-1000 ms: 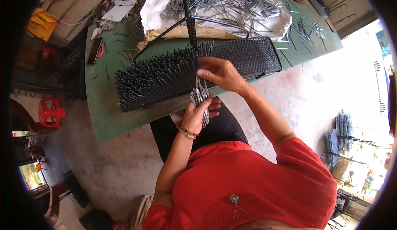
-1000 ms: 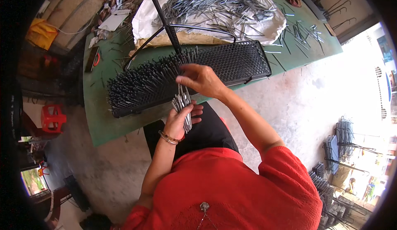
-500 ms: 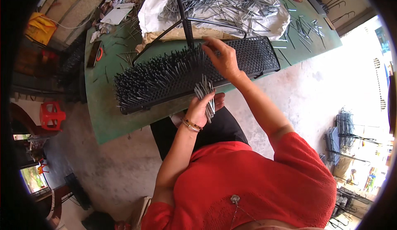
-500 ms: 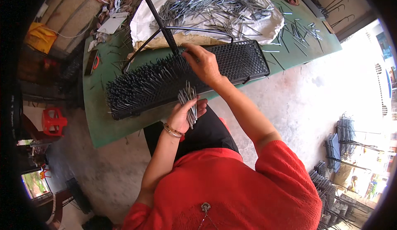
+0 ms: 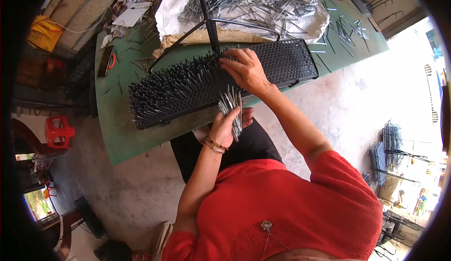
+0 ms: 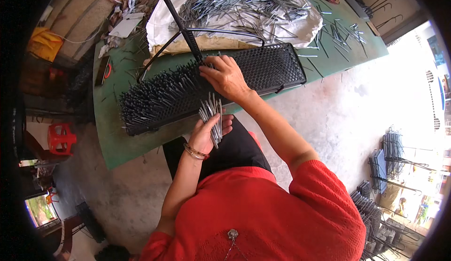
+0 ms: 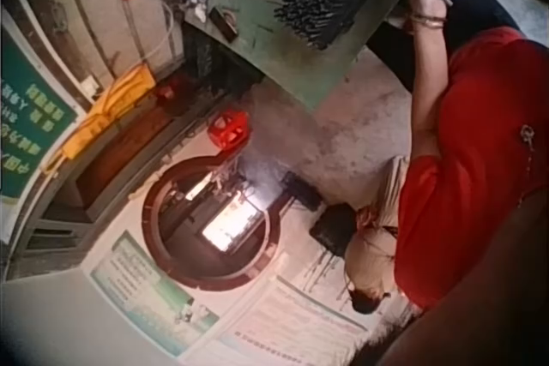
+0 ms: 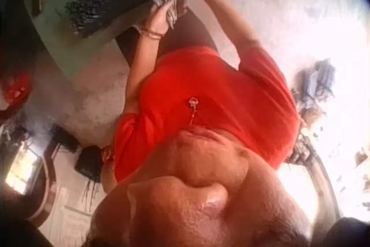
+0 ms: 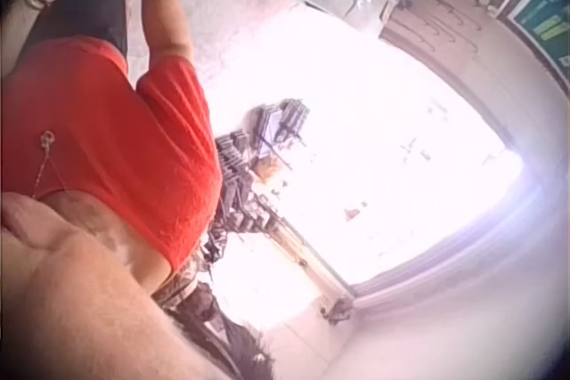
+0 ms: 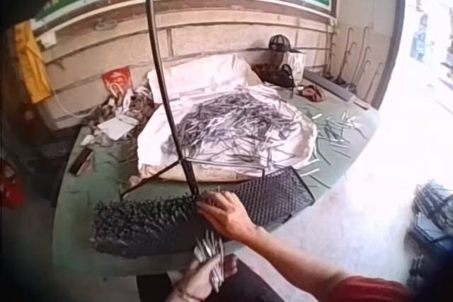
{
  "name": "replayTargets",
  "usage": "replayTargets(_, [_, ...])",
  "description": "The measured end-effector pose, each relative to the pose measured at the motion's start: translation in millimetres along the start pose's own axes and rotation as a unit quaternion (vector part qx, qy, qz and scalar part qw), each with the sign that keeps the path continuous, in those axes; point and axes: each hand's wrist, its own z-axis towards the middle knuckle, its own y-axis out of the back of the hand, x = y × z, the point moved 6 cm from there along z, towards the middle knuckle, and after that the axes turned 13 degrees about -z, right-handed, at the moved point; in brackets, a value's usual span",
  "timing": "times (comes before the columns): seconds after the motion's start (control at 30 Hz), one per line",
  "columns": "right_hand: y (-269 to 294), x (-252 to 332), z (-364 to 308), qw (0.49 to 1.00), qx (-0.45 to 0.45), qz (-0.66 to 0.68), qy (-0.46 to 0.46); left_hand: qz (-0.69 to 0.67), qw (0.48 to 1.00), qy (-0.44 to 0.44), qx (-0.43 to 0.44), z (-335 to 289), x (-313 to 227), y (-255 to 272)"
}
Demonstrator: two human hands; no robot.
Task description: Manually sorting and organizing thin metal rods into a specialized pin-board fixture on a workbench.
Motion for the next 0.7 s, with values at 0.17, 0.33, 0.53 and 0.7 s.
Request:
replayTargets(0.17, [14,-7,-3,0.986,0.026,0.090,-0.141,0.031,0.999,-0.029,0.013,-8,-9,-5])
replayTargets(0.33, [-7,-6,-35,0.846,0.313,0.318,-0.292,0.070,0.996,-0.036,0.045,-13,-15,-15])
replayTargets(0.53, [-1,-19,-25,0.797,0.240,0.396,-0.389,0.087,0.995,-0.009,0.043,-11,-7,-7])
replayTargets(0.7, [2,-27,4,0.875,0.154,0.303,-0.345,0.058,0.998,-0.008,0.017,-7,-6,5])
